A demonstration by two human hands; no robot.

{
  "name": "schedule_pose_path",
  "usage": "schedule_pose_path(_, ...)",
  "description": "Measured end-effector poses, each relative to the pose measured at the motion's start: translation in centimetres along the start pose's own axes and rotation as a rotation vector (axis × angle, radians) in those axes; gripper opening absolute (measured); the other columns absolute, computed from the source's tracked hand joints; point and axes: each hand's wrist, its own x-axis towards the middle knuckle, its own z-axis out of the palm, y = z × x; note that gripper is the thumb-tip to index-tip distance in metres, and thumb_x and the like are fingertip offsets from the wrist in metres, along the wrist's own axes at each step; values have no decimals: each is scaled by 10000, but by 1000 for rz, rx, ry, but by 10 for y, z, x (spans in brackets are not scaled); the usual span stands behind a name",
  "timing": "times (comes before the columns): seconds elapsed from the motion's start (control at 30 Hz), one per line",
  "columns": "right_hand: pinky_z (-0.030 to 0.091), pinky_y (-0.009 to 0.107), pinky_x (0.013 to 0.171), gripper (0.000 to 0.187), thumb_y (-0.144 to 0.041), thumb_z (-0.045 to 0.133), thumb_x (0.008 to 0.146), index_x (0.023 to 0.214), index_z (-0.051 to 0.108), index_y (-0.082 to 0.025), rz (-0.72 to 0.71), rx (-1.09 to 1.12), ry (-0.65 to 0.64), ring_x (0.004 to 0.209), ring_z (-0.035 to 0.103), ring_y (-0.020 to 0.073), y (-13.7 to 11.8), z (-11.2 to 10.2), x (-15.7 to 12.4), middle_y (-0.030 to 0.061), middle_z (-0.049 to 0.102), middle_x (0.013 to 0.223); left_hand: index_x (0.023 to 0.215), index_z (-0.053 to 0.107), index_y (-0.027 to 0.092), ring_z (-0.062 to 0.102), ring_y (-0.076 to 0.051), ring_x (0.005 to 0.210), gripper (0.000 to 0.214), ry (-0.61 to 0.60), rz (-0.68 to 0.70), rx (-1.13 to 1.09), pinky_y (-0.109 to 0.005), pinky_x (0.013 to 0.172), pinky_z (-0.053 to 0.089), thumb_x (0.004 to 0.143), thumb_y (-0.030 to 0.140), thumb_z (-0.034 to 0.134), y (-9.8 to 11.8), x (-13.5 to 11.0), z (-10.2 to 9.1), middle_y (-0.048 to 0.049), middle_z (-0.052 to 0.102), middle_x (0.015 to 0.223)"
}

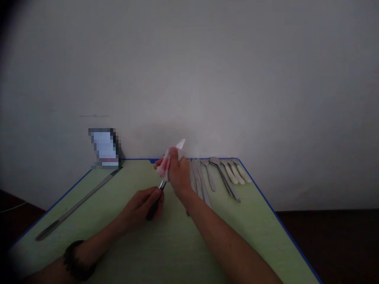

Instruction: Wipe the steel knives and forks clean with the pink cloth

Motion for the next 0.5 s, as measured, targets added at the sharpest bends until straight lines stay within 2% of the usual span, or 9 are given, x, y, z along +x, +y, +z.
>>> schedule_pose_path(0.1,427,233,423,498,-637,436,810,664,558,-178,-44,-111,-53,430,542,130,1,4,-4,2,578,508,790,608,148,573,-131,539,456,-40,22,118,-234,544,440,924,487,334,1,8,-15,-33,662,647)
schedule_pose_path(0.17,410,223,429,498,-643,432,809,641,523,-183,-102,-190,-55,426,508,114,-6,1,-2,-19,535,493,714,652,143,596,-151,626,476,-108,45,244,-254,626,451,920,462,364,5,17,-37,-50,683,679)
schedule_pose_path(0.2,402,219,433,499,-640,422,816,636,513,-184,-122,-226,-74,426,495,108,-10,-2,-1,-25,525,495,756,674,146,606,-160,668,452,-120,40,232,-261,654,455,914,456,385,10,23,-50,-52,698,718)
schedule_pose_path(0.23,395,217,440,498,-633,410,826,632,508,-185,-134,-263,-111,427,485,103,-14,-4,1,-27,520,498,797,681,148,602,-165,673,412,-66,56,196,-263,642,453,895,455,425,15,29,-62,-51,702,739)
schedule_pose_path(0.3,379,211,457,494,-605,387,852,613,497,-187,-141,-340,-217,432,466,94,-21,-8,3,-31,510,497,879,672,138,609,-177,740,379,183,121,12,-269,666,459,880,450,457,32,43,-81,-69,704,840)
schedule_pose_path(0.37,360,207,469,475,-564,374,876,604,486,-191,-134,-411,-316,442,447,90,-25,-9,3,-35,499,495,911,649,123,621,-178,765,365,339,164,-241,-274,695,467,876,441,474,54,56,-86,-83,702,880)
schedule_pose_path(0.5,325,217,488,418,-454,351,914,601,455,-198,-154,-576,-436,485,424,101,-25,-6,1,-34,480,512,844,607,105,637,-170,692,406,360,172,-717,-285,670,489,933,423,370,95,72,-62,-80,672,754)
